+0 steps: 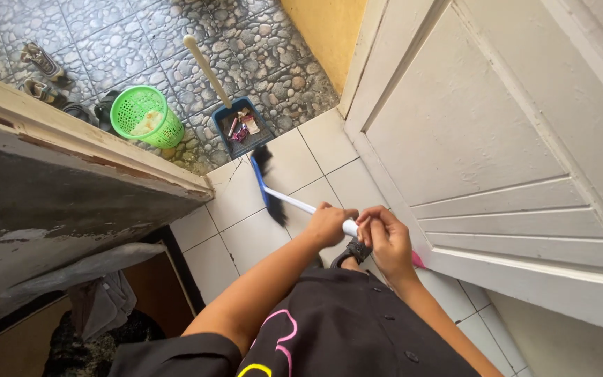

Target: The person sweeps debris from a tiled floor into a dustpan by hand using a small broom.

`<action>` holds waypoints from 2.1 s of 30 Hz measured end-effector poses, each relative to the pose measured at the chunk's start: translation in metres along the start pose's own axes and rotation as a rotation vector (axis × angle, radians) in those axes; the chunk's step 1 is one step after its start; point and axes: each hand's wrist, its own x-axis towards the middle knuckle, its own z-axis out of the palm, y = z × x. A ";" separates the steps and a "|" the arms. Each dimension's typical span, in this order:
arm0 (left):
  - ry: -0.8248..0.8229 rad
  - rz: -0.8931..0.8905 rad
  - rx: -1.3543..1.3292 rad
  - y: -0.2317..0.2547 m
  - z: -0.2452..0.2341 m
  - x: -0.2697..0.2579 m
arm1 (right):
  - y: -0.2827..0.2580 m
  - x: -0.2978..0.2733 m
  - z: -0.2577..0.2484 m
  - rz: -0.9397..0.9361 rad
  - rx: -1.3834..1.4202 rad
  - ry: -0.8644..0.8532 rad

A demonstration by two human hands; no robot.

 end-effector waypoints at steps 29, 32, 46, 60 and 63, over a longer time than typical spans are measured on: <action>-0.426 0.308 0.154 0.043 -0.012 0.013 | -0.041 -0.052 0.008 0.061 -0.012 0.201; -0.336 0.270 0.268 0.012 -0.017 0.031 | -0.011 -0.024 0.011 -0.005 0.091 0.157; -0.450 0.375 0.063 0.064 -0.048 0.015 | -0.082 -0.079 0.000 0.032 -0.472 0.135; -0.364 0.186 0.088 -0.021 0.011 -0.003 | 0.007 -0.043 0.006 0.174 -0.218 -0.131; -0.297 0.127 0.186 0.002 0.000 0.002 | 0.000 -0.047 -0.005 0.118 -0.243 -0.014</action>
